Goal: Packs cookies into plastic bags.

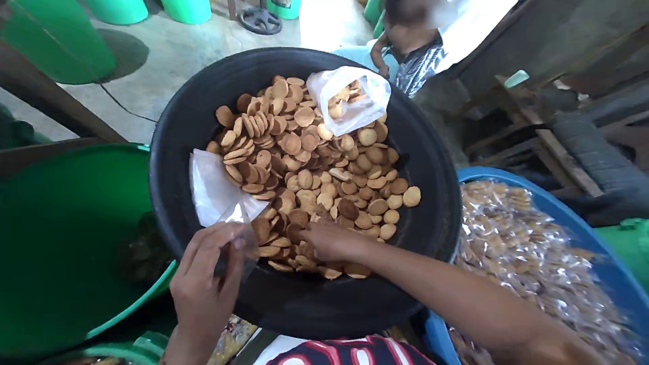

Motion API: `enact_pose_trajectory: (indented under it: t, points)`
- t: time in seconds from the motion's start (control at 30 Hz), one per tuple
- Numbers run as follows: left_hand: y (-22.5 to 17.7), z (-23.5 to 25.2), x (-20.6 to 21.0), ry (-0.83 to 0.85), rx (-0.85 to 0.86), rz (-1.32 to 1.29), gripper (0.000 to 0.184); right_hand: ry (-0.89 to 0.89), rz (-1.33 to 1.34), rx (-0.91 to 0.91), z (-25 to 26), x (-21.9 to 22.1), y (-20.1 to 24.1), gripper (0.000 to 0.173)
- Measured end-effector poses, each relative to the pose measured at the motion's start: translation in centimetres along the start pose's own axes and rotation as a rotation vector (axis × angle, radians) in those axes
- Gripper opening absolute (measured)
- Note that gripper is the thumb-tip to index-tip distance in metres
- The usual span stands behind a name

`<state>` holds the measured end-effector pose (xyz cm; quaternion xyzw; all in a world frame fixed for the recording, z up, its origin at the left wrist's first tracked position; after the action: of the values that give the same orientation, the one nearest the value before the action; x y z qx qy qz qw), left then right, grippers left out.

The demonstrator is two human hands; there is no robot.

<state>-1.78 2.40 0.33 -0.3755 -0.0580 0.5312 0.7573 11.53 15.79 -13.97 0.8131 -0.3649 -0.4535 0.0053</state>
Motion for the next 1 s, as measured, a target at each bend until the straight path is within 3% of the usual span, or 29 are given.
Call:
enact_pose_trajectory:
  t: [0.17,0.3,0.37,0.43,0.53,0.6,0.67,0.77,0.9,1.0]
  points:
    - [0.0,0.0,0.0,-0.001,0.001,0.008,0.02,0.073,-0.001,-0.06,1.1,0.6,-0.2,0.054]
    - [0.0,0.1,0.0,0.0,0.007,0.032,0.019,-0.111,0.088,-0.085,-0.5,-3.2,-0.9,0.057]
    - [0.0,0.0,-0.1,-0.002,0.002,0.024,0.019,-0.211,0.002,-0.013,-1.2,-5.0,-3.8,0.052]
    - [-0.1,0.1,0.0,0.002,-0.003,0.029,0.02,-0.178,-0.092,0.088,-1.3,-4.0,-7.9,0.042]
    - [-0.2,0.2,0.0,-0.002,0.002,0.036,0.019,-0.137,-0.103,0.156,-2.1,-3.1,-11.0,0.045]
    - [-0.1,0.1,-0.2,-0.029,0.0,0.046,0.016,-0.108,-0.073,0.089,-3.5,-4.2,-9.1,0.047]
    - [-0.2,0.1,-0.4,-0.053,-0.002,0.054,0.014,-0.061,0.011,-0.11,-5.2,-4.5,-5.4,0.045]
    - [-0.2,0.3,-0.4,-0.062,0.0,0.062,0.017,0.13,0.124,-0.33,-6.2,-1.6,-1.8,0.05]
    - [-0.3,0.4,-0.2,-0.047,0.009,0.088,0.018,0.147,0.003,-0.339,-4.2,1.1,-1.5,0.045]
    - [-0.3,0.4,0.0,-0.017,0.034,0.104,0.021,0.004,0.066,-0.214,-3.8,-1.2,-2.0,0.046]
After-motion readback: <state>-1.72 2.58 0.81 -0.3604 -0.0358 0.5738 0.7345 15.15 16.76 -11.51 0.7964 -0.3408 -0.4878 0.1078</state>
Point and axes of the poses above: each hand's wrist, its own z-axis towards the middle knuckle, its own x-axis out of the palm, y = z × x, the point moved 10 cm from there along z, towards the middle knuckle, and after that the axes turned 9 degrees about -y, right-handed, at the moved point
